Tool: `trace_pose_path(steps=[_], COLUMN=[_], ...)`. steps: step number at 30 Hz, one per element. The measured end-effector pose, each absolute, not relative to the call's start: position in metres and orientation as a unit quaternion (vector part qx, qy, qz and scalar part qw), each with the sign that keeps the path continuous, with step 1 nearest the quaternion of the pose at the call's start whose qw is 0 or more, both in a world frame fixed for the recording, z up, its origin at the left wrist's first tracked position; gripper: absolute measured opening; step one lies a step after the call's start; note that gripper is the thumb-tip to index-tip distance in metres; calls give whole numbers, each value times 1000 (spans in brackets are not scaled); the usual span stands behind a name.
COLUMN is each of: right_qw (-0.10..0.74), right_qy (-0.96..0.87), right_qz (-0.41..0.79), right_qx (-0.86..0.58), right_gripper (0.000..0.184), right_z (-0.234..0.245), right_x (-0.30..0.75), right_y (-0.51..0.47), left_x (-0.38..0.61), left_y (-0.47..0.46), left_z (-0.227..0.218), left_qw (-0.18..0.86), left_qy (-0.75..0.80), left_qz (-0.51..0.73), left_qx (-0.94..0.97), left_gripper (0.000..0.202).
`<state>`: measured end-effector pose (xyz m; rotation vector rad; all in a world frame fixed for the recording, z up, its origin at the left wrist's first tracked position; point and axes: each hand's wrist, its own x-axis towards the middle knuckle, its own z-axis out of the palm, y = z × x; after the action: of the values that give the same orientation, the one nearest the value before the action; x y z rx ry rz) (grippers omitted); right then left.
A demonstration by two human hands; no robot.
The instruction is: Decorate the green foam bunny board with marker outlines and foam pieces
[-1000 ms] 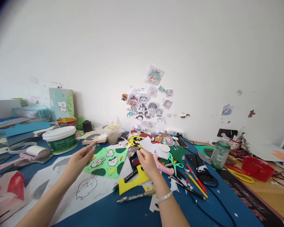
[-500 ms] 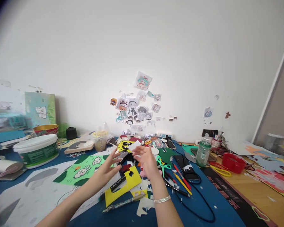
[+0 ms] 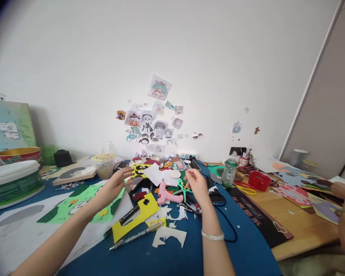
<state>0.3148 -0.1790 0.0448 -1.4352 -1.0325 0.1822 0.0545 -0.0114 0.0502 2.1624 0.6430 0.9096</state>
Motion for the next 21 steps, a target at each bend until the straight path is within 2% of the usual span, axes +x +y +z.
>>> trace_pose_path(steps=[2, 4, 5, 7, 11, 14, 18, 21], right_qw=[442, 254, 182, 100, 46, 30, -9, -45], right_qy=[-507, -517, -515, -518, -539, -535, -539, -545], right_qz=[61, 56, 55, 49, 20, 19, 14, -21], right_qx=[-737, -816, -836, -848, -841, -844, -842, -837], right_gripper=[16, 13, 16, 24, 28, 26, 23, 22], right_z=[41, 35, 31, 23, 14, 17, 24, 29], right_x=[327, 334, 336, 338, 335, 330, 323, 322], right_y=[-206, -228, -235, -243, -244, -242, -242, -242], left_x=[51, 44, 39, 27, -2, -19, -40, -58], left_y=[-13, -11, -8, 1, 20, 30, 46, 64], left_z=[57, 64, 67, 70, 71, 68, 61, 48], left_qw=[302, 284, 283, 276, 294, 295, 224, 162], left_qy=[240, 268, 292, 333, 367, 397, 464, 465], left_qz=[339, 310, 296, 292, 278, 281, 229, 198], left_qx=[858, 867, 864, 853, 837, 822, 826, 847], left_gripper=[45, 43, 43, 43, 51, 48, 37, 38])
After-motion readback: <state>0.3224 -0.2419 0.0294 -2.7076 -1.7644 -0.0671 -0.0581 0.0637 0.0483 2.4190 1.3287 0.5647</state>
